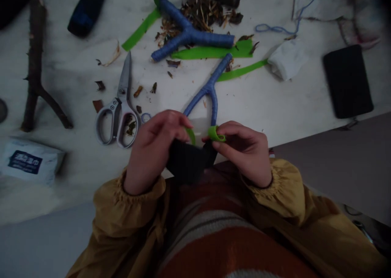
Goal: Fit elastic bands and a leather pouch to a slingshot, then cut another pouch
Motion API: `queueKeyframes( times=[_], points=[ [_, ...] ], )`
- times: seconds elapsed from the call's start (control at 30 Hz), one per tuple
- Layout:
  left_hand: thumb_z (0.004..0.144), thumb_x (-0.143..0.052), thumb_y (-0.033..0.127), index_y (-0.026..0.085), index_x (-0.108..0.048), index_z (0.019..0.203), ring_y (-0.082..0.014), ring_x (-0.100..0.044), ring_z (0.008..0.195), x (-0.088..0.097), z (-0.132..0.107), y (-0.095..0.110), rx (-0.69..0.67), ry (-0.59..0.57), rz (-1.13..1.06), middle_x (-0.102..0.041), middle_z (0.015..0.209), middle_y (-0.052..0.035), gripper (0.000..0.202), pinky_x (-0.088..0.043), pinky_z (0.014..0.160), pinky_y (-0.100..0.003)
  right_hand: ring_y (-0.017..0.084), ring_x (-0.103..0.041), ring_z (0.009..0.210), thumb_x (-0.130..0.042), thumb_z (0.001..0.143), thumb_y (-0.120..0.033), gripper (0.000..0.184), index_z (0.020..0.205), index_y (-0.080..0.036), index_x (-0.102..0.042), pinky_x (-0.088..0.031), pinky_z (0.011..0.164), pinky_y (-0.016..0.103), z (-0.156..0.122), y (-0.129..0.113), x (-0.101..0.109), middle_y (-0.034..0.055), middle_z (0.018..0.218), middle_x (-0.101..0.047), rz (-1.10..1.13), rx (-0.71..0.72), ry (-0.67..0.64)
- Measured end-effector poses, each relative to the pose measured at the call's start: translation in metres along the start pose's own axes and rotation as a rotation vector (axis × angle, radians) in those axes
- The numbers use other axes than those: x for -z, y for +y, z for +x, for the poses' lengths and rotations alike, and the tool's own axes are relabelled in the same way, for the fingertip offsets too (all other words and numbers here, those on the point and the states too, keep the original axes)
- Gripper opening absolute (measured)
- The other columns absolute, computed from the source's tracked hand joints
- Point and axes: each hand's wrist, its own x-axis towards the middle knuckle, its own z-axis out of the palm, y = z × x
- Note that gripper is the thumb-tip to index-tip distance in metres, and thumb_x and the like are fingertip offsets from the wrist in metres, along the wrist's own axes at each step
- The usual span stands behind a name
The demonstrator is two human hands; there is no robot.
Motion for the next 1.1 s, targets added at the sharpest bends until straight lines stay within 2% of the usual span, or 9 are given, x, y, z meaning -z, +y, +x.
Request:
queueKeyframes(
  times=[0.1, 0.13, 0.33, 0.47, 0.63, 0.8, 0.93, 1.03, 1.1],
  points=[
    [0.095, -0.027, 0.051, 0.024, -0.059, 0.080, -0.0133, -0.051, 0.053, 0.015, 0.005, -0.005, 0.200, 0.046, -0.458, -0.047, 0.059, 0.0000, 0.045, -0.053, 0.057, -0.033, 0.009, -0.060, 0.061, -0.075, 0.069, -0.019, 0.012, 0.076, -0.021, -0.065, -0.058, 0.056, 0.023, 0.006, 0.004, -0.005, -0.0032, 0.069, -0.061, 0.004, -0.042, 0.163],
    [0.094, -0.022, 0.054, 0.024, -0.059, 0.081, -0.0146, -0.051, 0.055, 0.021, 0.005, -0.005, 0.206, 0.035, -0.525, -0.044, 0.060, -0.0004, 0.049, -0.053, 0.060, -0.036, 0.009, -0.060, 0.059, -0.075, 0.069, -0.020, 0.013, 0.075, -0.021, -0.064, -0.059, 0.054, 0.022, 0.009, 0.006, -0.006, -0.0039, 0.067, -0.060, 0.014, -0.068, 0.186],
    [0.089, -0.013, 0.064, 0.025, -0.059, 0.082, -0.0187, -0.055, 0.066, 0.039, 0.001, -0.009, 0.099, 0.107, -0.523, -0.051, 0.069, -0.0044, 0.061, -0.053, 0.063, -0.039, 0.010, -0.063, 0.061, -0.078, 0.065, -0.023, 0.020, 0.076, -0.019, -0.062, -0.061, 0.052, 0.024, 0.020, 0.017, -0.005, -0.0034, 0.070, -0.063, 0.106, -0.158, 0.242],
    [0.088, -0.009, 0.066, 0.024, -0.060, 0.089, -0.0197, -0.055, 0.065, 0.037, -0.004, -0.012, 0.179, 0.098, -0.591, -0.055, 0.071, -0.0063, 0.066, -0.053, 0.061, -0.040, 0.010, -0.064, 0.061, -0.079, 0.065, -0.024, 0.022, 0.078, -0.019, -0.062, -0.061, 0.051, 0.023, 0.020, 0.022, -0.002, -0.0032, 0.071, -0.066, 0.187, -0.226, 0.228],
    [0.083, -0.006, 0.074, 0.025, -0.057, 0.101, -0.0205, -0.057, 0.068, 0.031, -0.012, -0.015, 0.154, 0.023, -0.515, -0.060, 0.083, -0.0085, 0.073, -0.053, 0.061, -0.040, 0.007, -0.060, 0.056, -0.079, 0.064, -0.023, 0.022, 0.078, -0.018, -0.062, -0.061, 0.054, 0.023, 0.022, 0.021, 0.001, -0.0056, 0.067, -0.061, 0.252, -0.238, 0.277],
    [0.076, -0.022, 0.083, 0.022, -0.062, 0.096, -0.0215, -0.057, 0.066, 0.026, -0.013, -0.013, 0.307, 0.080, -0.742, -0.062, 0.079, -0.0083, 0.076, -0.055, 0.058, -0.044, 0.006, -0.059, 0.057, -0.079, 0.065, -0.024, 0.023, 0.076, -0.018, -0.060, -0.061, 0.056, 0.023, 0.022, 0.023, -0.003, -0.0069, 0.067, -0.058, 0.218, -0.201, 0.280],
    [0.071, -0.034, 0.086, 0.017, -0.064, 0.082, -0.0179, -0.058, 0.059, 0.021, -0.010, -0.013, 0.414, 0.186, -0.825, -0.059, 0.068, -0.0037, 0.075, -0.057, 0.057, -0.043, 0.010, -0.064, 0.063, -0.080, 0.065, -0.028, 0.027, 0.081, -0.019, -0.060, -0.062, 0.062, 0.028, 0.024, 0.029, -0.002, -0.0046, 0.076, -0.062, 0.098, -0.149, 0.279],
    [0.065, -0.037, 0.089, 0.019, -0.060, 0.074, -0.0184, -0.061, 0.054, 0.020, -0.011, -0.020, 0.354, 0.328, -0.713, -0.058, 0.059, -0.0008, 0.074, -0.057, 0.055, -0.039, 0.013, -0.067, 0.064, -0.078, 0.067, -0.032, 0.032, 0.091, -0.020, -0.060, -0.061, 0.061, 0.030, 0.024, 0.024, 0.009, -0.0014, 0.080, -0.065, -0.174, -0.094, 0.233],
    [0.063, -0.034, 0.091, 0.020, -0.060, 0.077, -0.0203, -0.063, 0.055, 0.021, -0.015, -0.024, 0.298, 0.351, -0.592, -0.060, 0.058, -0.0016, 0.077, -0.055, 0.055, -0.036, 0.013, -0.064, 0.061, -0.077, 0.070, -0.032, 0.033, 0.097, -0.020, -0.062, -0.058, 0.056, 0.029, 0.021, 0.014, 0.016, -0.0001, 0.079, -0.065, -0.444, 0.019, 0.276]
  ],
)
